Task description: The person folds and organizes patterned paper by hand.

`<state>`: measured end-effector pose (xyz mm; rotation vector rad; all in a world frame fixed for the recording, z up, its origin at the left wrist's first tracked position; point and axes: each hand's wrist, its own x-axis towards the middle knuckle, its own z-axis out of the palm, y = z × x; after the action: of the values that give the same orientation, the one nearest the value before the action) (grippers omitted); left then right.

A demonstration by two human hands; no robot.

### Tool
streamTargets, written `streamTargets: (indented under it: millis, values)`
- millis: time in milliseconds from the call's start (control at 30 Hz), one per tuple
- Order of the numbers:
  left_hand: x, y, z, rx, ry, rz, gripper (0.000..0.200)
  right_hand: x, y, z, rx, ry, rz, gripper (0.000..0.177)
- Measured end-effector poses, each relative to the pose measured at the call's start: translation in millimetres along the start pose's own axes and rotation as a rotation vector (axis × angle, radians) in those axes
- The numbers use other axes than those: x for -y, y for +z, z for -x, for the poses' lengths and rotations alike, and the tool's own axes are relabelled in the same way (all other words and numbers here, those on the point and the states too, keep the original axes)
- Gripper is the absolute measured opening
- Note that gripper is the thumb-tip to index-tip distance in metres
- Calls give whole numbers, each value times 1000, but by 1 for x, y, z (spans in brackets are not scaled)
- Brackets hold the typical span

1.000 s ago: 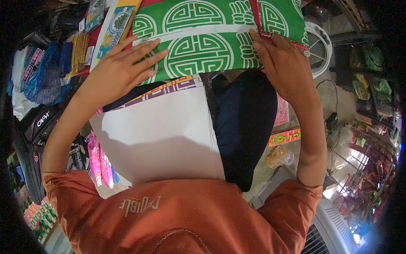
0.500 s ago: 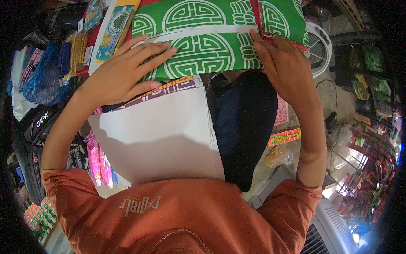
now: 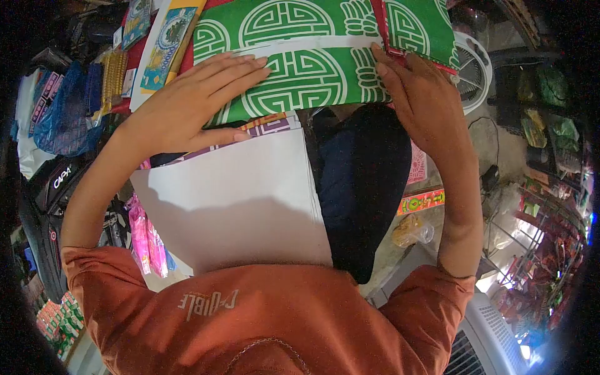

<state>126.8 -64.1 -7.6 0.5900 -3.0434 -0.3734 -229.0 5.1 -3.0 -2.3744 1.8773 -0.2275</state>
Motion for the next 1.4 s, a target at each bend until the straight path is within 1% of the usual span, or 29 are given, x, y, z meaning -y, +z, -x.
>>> streamTargets:
  millis: [100, 200, 300, 400, 500, 600, 700, 800, 900, 1000, 1100, 1200, 1233, 1300, 1400]
  values:
    - [-7, 3, -9, -19, -11, -4, 90, 1, -1, 0, 22, 21, -6, 44]
    - [-13, 5, -13, -37, -24, -66, 90, -4, 4, 1, -28, -18, 42, 44]
    - [-11, 5, -15, -84, 14, -53, 91, 0, -1, -1, 46, 30, 11, 43]
    - [-7, 20, -17, -122, 40, 123, 92, -1, 1, 0, 1, -4, 25, 43]
    - [-10, 24, -19, -131, 17, -1, 94, -1, 3, 1, -36, -29, 15, 42]
    - [-17, 15, -25, -112, 1, 51, 97, -1, 4, 0, -25, -17, 16, 42]
    - [-28, 16, -30, -97, -57, 20, 102, 1, 4, 1, -17, 15, 38, 41]
    - [-32, 19, -31, -131, -78, 11, 106, 1, 3, 3, -10, -2, 30, 42]
    - [-31, 22, -31, -159, -53, 13, 107, 8, 5, 2, -132, -17, 2, 41]
    - [-32, 21, -34, -126, -52, 36, 107, 31, 4, 1, -213, -24, 168, 42]
    - [-31, 21, -33, -141, -44, 42, 107, 57, 17, -6, -386, -158, 45, 42]
    - [-28, 26, -34, -175, -17, 26, 108, 81, 41, -14, -358, -155, -206, 50]
    - [-31, 24, -33, -152, -66, 82, 109, 87, 49, -14, -344, -125, -189, 53]
    - [-32, 22, -35, -148, -50, 78, 110, 94, 61, -11, -313, -66, -158, 60]
    - [-32, 23, -36, -133, -49, 75, 112, 95, 60, -2, -278, 0, -138, 68]
